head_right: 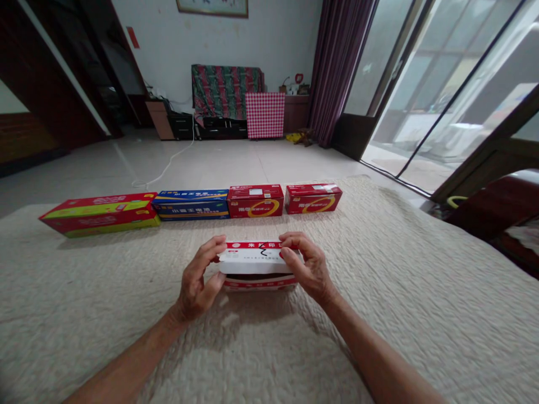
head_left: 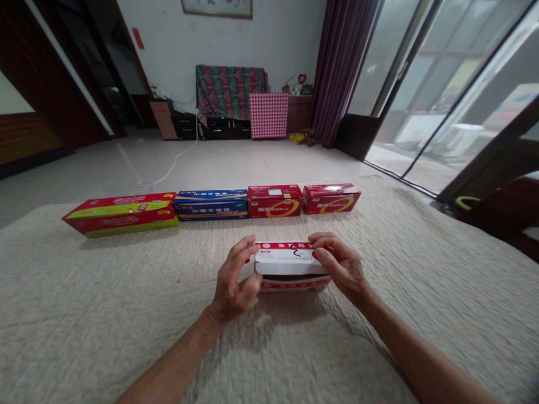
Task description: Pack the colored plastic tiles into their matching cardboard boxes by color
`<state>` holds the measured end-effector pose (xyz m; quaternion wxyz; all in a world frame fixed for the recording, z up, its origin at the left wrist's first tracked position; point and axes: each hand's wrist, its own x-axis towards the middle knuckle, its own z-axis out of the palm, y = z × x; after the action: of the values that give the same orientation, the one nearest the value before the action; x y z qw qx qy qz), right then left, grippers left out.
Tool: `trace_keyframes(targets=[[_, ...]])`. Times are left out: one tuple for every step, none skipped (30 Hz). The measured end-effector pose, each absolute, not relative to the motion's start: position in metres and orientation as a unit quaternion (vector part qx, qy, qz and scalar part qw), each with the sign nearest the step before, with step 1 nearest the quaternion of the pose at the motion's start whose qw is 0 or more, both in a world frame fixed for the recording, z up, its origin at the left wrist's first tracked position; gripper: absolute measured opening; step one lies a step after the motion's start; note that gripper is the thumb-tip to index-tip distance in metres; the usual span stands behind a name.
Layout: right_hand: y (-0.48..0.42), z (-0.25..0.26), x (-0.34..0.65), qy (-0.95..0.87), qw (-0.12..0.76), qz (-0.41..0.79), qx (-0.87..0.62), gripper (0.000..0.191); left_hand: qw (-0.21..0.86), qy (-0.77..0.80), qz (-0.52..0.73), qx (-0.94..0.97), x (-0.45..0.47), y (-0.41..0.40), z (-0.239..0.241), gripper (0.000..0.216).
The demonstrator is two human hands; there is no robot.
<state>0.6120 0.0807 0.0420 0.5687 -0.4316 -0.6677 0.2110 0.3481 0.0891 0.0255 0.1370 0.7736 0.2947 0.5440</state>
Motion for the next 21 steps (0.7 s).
trace_keyframes(targets=[[0.0811, 0.0424, 0.6121, -0.671, 0.567, 0.206, -0.431, 0.012, 0.133, 0.286, 0.538, 0.781, 0.3475, 0.0893, 0.0264, 0.048], [0.0812, 0.0431, 0.6121, -0.675, 0.565, 0.201, -0.430, 0.012, 0.131, 0.279, 0.532, 0.788, 0.3470, 0.0894, 0.0271, 0.048], [0.0811, 0.0438, 0.6120, -0.678, 0.562, 0.197, -0.431, 0.013, 0.130, 0.274, 0.526, 0.795, 0.3467, 0.0895, 0.0276, 0.048], [0.0807, 0.0445, 0.6117, -0.680, 0.559, 0.193, -0.433, 0.013, 0.128, 0.272, 0.522, 0.798, 0.3466, 0.0896, 0.0280, 0.047], [0.0803, 0.0452, 0.6113, -0.681, 0.556, 0.190, -0.436, 0.014, 0.124, 0.272, 0.519, 0.801, 0.3467, 0.0898, 0.0282, 0.046], [0.0798, 0.0459, 0.6109, -0.681, 0.554, 0.188, -0.440, 0.014, 0.118, 0.275, 0.519, 0.801, 0.3471, 0.0899, 0.0282, 0.043], [0.0793, 0.0465, 0.6104, -0.681, 0.552, 0.187, -0.444, 0.015, 0.111, 0.280, 0.520, 0.800, 0.3476, 0.0900, 0.0282, 0.040], [0.0789, 0.0469, 0.6100, -0.680, 0.551, 0.186, -0.447, 0.015, 0.102, 0.284, 0.521, 0.798, 0.3482, 0.0901, 0.0281, 0.038], [0.0787, 0.0472, 0.6097, -0.679, 0.550, 0.185, -0.450, 0.015, 0.093, 0.287, 0.523, 0.797, 0.3487, 0.0902, 0.0279, 0.036], [0.0785, 0.0475, 0.6095, -0.679, 0.549, 0.185, -0.451, 0.016, 0.086, 0.289, 0.525, 0.796, 0.3492, 0.0902, 0.0277, 0.034], [0.0784, 0.0476, 0.6094, -0.680, 0.548, 0.185, -0.451, 0.016, 0.080, 0.290, 0.525, 0.796, 0.3495, 0.0902, 0.0275, 0.033], [0.0783, 0.0475, 0.6094, -0.681, 0.547, 0.185, -0.450, 0.016, 0.076, 0.291, 0.524, 0.797, 0.3498, 0.0901, 0.0273, 0.033], [0.0782, 0.0474, 0.6096, -0.682, 0.547, 0.186, -0.449, 0.015, 0.074, 0.292, 0.523, 0.797, 0.3499, 0.0899, 0.0273, 0.033], [0.0780, 0.0473, 0.6097, -0.683, 0.546, 0.187, -0.447, 0.014, 0.073, 0.291, 0.522, 0.798, 0.3500, 0.0898, 0.0272, 0.033], [0.0777, 0.0471, 0.6098, -0.684, 0.546, 0.188, -0.445, 0.014, 0.071, 0.290, 0.521, 0.800, 0.3501, 0.0897, 0.0272, 0.033], [0.0774, 0.0469, 0.6098, -0.684, 0.547, 0.191, -0.444, 0.013, 0.069, 0.288, 0.521, 0.800, 0.3501, 0.0897, 0.0273, 0.033], [0.0769, 0.0468, 0.6097, -0.682, 0.548, 0.193, -0.445, 0.012, 0.066, 0.286, 0.521, 0.801, 0.3501, 0.0897, 0.0273, 0.032], [0.0765, 0.0468, 0.6095, -0.680, 0.548, 0.196, -0.446, 0.012, 0.063, 0.284, 0.521, 0.802, 0.3500, 0.0898, 0.0273, 0.031], [0.0761, 0.0467, 0.6093, -0.678, 0.548, 0.199, -0.447, 0.011, 0.063, 0.283, 0.520, 0.803, 0.3500, 0.0900, 0.0273, 0.030], [0.0758, 0.0468, 0.6090, -0.677, 0.548, 0.201, -0.448, 0.010, 0.063, 0.282, 0.518, 0.805, 0.3499, 0.0901, 0.0273, 0.029], [0.0755, 0.0468, 0.6089, -0.677, 0.548, 0.201, -0.448, 0.010, 0.064, 0.281, 0.517, 0.806, 0.3499, 0.0903, 0.0273, 0.029]])
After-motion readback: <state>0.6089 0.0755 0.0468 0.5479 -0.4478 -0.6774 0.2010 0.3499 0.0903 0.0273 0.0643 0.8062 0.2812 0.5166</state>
